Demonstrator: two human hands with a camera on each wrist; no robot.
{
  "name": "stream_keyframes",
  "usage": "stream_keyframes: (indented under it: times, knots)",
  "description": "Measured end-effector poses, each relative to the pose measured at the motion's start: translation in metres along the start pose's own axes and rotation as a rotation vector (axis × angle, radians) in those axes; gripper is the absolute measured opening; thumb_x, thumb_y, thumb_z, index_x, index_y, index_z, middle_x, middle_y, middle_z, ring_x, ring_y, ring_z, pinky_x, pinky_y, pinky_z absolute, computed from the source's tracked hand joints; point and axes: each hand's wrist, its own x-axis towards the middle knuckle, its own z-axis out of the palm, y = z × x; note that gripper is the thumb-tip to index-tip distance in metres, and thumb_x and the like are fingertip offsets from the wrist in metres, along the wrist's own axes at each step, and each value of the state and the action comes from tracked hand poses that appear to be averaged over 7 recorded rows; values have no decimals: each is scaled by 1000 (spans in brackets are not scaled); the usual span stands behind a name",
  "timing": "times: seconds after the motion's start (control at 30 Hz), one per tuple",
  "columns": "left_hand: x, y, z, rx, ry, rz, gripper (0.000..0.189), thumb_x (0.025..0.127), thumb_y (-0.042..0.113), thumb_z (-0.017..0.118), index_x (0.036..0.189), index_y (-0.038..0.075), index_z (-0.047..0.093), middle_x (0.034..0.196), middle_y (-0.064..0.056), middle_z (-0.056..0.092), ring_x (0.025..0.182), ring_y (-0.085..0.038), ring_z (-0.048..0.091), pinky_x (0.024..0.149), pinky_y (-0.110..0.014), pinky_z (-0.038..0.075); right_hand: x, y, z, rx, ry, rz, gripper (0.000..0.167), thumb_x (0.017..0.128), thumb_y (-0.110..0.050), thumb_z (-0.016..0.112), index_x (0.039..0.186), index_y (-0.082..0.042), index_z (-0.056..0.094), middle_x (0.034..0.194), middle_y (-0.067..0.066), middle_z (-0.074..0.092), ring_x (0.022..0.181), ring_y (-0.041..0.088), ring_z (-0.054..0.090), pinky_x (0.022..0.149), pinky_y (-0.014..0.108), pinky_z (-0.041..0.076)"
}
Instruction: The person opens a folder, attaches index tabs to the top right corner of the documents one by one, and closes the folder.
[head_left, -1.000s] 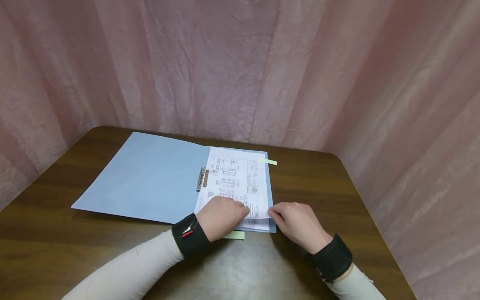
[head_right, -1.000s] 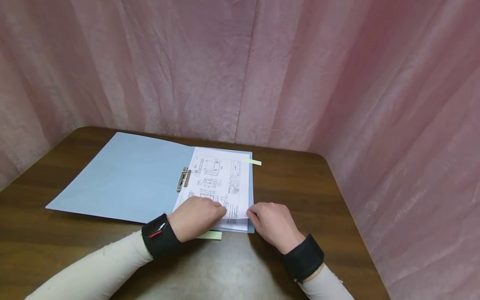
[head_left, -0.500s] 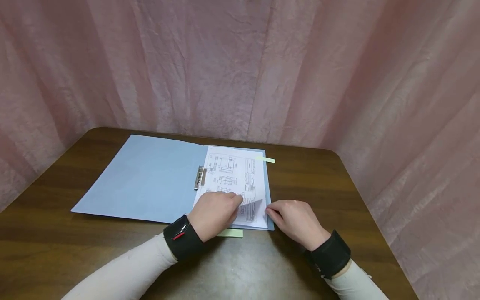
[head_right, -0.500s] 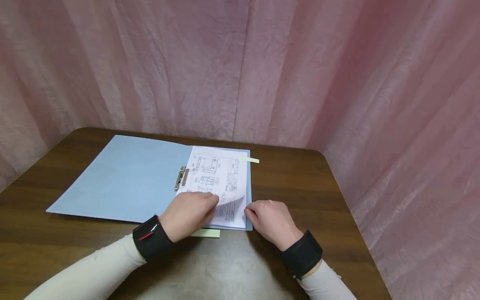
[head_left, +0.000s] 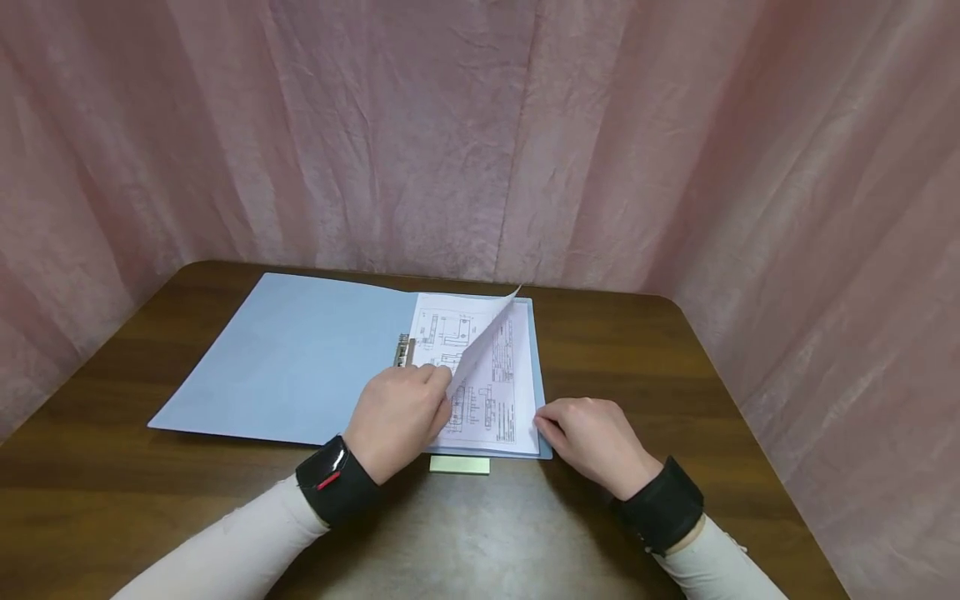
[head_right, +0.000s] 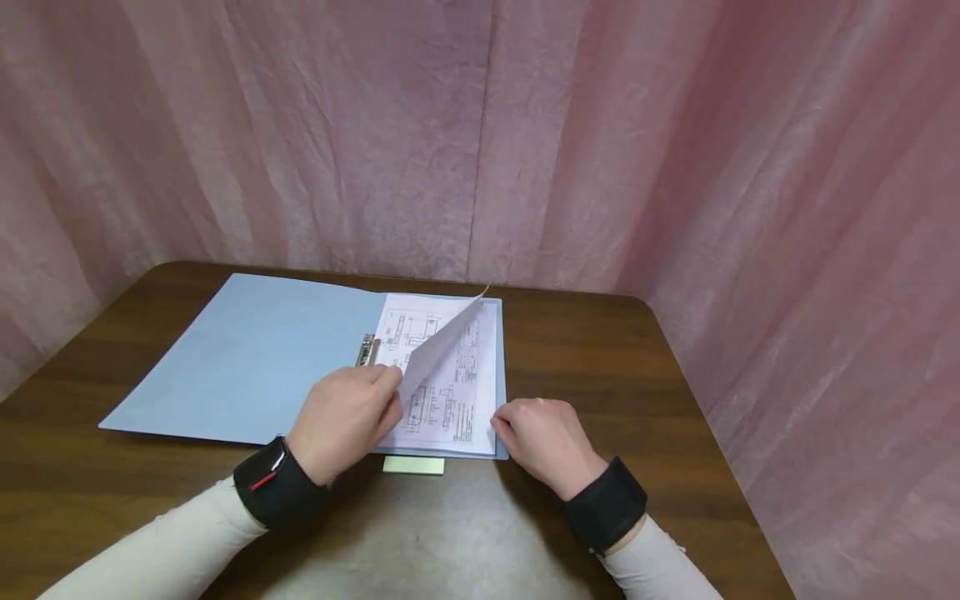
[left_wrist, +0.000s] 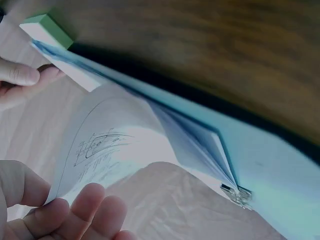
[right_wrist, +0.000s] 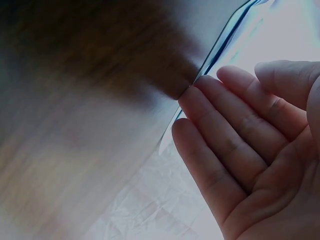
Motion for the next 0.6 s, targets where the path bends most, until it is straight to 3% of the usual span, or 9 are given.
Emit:
stream_keyframes:
  times: [0.3,0.6]
  knots:
    - [-5,-13,-13,-16,52,-77,17,92,1,71,84,8,58,64,-1,54,51,-16,41,48,-31,33,1,-2,0,2,-19,6,6,99,-18,85,97,-12,86,68,-9,57,58,8,46,55,26,41]
    - [-17,-23,-23,95,50,-56,18,87,1,78,87,4,60,65,-3,53,53,-18,44,52,-32,34,1,-3,-1,6,-25,9,5,99,-17,85,98,-12,86,68,-9,56,58,8,45,54,25,39]
